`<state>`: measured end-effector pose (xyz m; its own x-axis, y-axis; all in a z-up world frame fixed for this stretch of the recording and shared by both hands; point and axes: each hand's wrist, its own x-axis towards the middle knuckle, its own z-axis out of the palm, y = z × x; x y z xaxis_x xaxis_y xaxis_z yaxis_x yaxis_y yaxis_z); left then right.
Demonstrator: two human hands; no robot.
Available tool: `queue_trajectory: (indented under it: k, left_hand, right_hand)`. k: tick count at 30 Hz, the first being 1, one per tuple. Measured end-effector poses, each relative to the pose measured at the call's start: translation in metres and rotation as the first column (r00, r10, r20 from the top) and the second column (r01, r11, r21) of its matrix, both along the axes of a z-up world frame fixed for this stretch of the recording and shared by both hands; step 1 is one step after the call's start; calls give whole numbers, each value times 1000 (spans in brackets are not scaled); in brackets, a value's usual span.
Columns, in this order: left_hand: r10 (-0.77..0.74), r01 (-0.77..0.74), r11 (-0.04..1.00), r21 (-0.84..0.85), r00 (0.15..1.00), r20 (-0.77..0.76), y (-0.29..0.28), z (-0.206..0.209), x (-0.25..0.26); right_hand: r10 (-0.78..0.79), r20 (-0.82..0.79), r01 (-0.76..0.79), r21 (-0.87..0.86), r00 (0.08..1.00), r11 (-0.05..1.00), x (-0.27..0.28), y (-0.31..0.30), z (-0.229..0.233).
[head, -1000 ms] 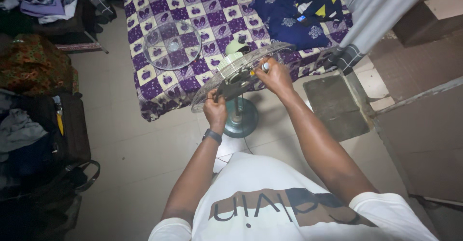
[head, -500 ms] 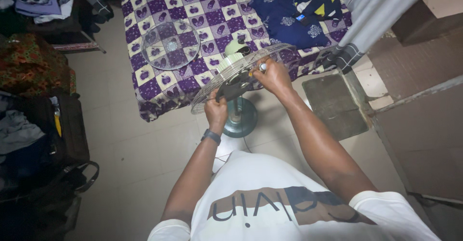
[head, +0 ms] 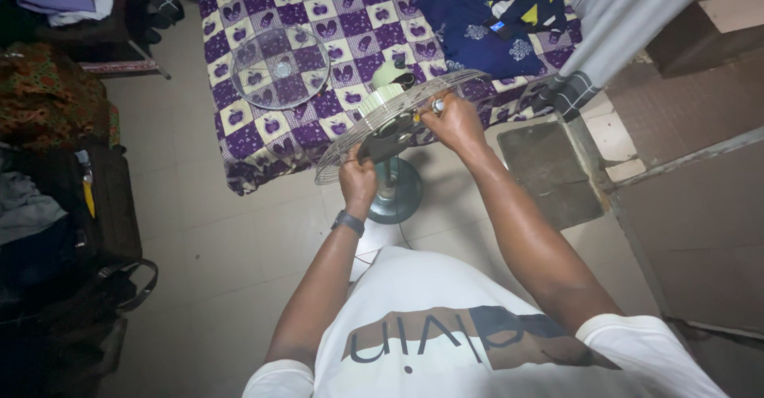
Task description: The person disassembles a standing fan by first removing the front grill, then using a screwdriver to loosen the central nut and remove the fan blades, and finally unscrewing the rear grill.
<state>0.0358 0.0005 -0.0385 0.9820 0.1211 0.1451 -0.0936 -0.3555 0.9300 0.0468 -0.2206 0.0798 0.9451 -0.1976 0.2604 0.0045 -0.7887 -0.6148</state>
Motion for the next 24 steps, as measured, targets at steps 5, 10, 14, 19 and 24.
queue_trajectory:
  k: [5, 10, 14, 19, 24]
  left_hand:
    - [-21, 21, 1000, -20, 1000, -7, -1, 7, 0]
    - [-37, 33, 999, -26, 988, -149, -3, 27, -4]
    - [-33, 33, 999, 4, 999, -37, -7, 34, -3]
    - [-168, 158, 984, 78, 974, 154, -5, 28, 16]
    - [-267, 272, 947, 172, 962, -56, -5, 14, 27]
  right_hand:
    - [84, 50, -81, -71, 995, 994, 1, 0, -2]
    - [78, -51, -87, -196, 996, 977, -1, 12, 6]
    - [-7, -146, -44, -341, 989, 939, 0, 19, 20]
    - [-115, -253, 15, -367, 961, 930, 11, 22, 36]
    - [52, -171, -104, -311, 984, 945, 13, 15, 36]
